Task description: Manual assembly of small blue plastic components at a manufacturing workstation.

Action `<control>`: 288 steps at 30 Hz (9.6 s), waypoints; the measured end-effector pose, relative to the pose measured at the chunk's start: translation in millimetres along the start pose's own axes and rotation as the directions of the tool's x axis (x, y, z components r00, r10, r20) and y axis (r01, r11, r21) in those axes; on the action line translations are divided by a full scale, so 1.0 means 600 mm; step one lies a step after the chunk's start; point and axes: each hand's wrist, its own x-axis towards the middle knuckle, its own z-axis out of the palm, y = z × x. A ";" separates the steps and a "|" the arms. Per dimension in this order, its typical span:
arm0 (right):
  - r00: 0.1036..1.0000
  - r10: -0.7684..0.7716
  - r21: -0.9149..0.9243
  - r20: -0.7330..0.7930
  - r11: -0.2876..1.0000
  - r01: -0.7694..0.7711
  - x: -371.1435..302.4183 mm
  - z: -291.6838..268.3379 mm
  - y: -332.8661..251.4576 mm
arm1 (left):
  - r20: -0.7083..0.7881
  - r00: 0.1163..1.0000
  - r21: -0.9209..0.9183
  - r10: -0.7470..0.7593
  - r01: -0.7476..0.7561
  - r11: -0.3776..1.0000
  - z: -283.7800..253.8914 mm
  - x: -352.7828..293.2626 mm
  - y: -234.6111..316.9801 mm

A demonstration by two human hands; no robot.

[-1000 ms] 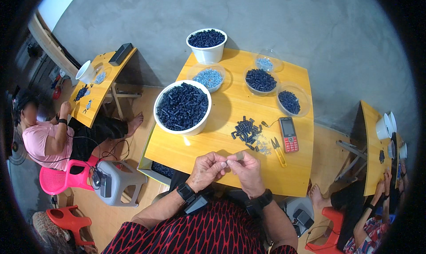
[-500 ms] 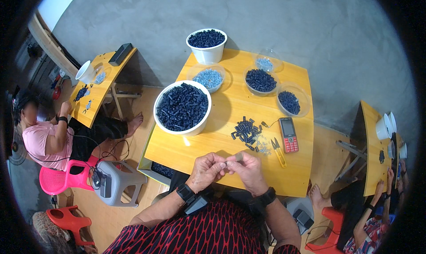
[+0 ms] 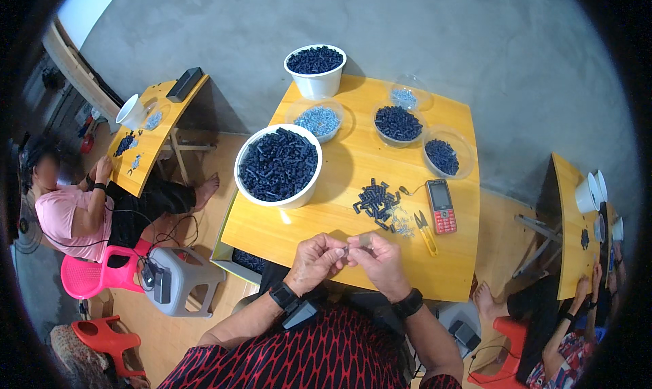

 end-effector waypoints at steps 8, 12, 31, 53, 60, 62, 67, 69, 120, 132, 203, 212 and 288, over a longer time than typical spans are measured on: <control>0.981 -0.195 -0.266 -0.020 0.947 0.183 -0.004 0.006 -0.013 | -0.007 1.000 0.012 -0.014 0.014 1.000 0.002 0.004 -0.002; 0.956 -0.292 -0.497 0.029 0.825 0.267 -0.007 0.016 -0.015 | -0.011 1.000 0.025 0.003 -0.003 1.000 0.001 0.003 -0.002; 1.000 -0.009 -0.061 -0.005 0.998 0.008 -0.007 0.004 0.002 | 0.080 0.996 -0.022 -0.037 0.039 0.999 -0.006 0.002 0.000; 0.889 -0.457 -0.761 -0.017 0.583 0.286 0.037 -0.042 -0.046 | 0.006 0.999 -0.006 -0.034 0.034 0.999 0.001 0.002 -0.002; 0.913 -0.405 -0.897 0.039 0.389 0.211 0.047 -0.046 -0.049 | 0.008 0.998 0.011 -0.060 0.060 0.998 0.001 0.004 -0.004; 0.913 -0.404 -0.904 0.057 0.367 0.219 0.051 -0.048 -0.047 | 0.006 0.998 0.018 -0.058 0.058 0.998 0.001 0.003 -0.002; 0.930 -0.353 -0.921 0.101 0.319 0.222 0.050 -0.047 -0.049 | 0.024 0.998 0.017 -0.050 0.050 0.999 -0.005 0.006 -0.004; 0.928 -0.349 -0.902 0.129 0.349 0.256 0.040 -0.044 -0.056 | 0.024 0.999 -0.014 -0.049 0.050 0.999 -0.005 0.006 -0.005; 1.000 0.020 0.023 -0.002 1.000 -0.020 0.034 -0.003 -0.024 | -0.038 0.999 -0.075 0.015 -0.018 0.997 -0.012 0.009 -0.014; 1.000 0.020 0.100 -0.016 0.995 -0.018 0.030 0.000 0.003 | -0.002 0.999 -0.086 -0.033 0.033 0.996 -0.010 0.008 0.000; 0.990 -0.080 -0.332 0.120 0.936 0.116 0.028 -0.004 -0.042 | 0.024 0.994 -0.079 -0.109 0.111 0.991 -0.012 0.008 0.008; 0.924 -0.297 -0.494 0.241 0.782 0.380 0.032 0.002 -0.057 | 0.186 0.974 -0.191 -0.127 0.162 0.968 -0.032 0.016 -0.002; 0.892 -0.296 -0.756 0.342 0.477 0.448 -0.013 0.008 -0.033 | 0.021 1.000 0.252 -0.015 0.009 0.968 0.001 0.004 -0.007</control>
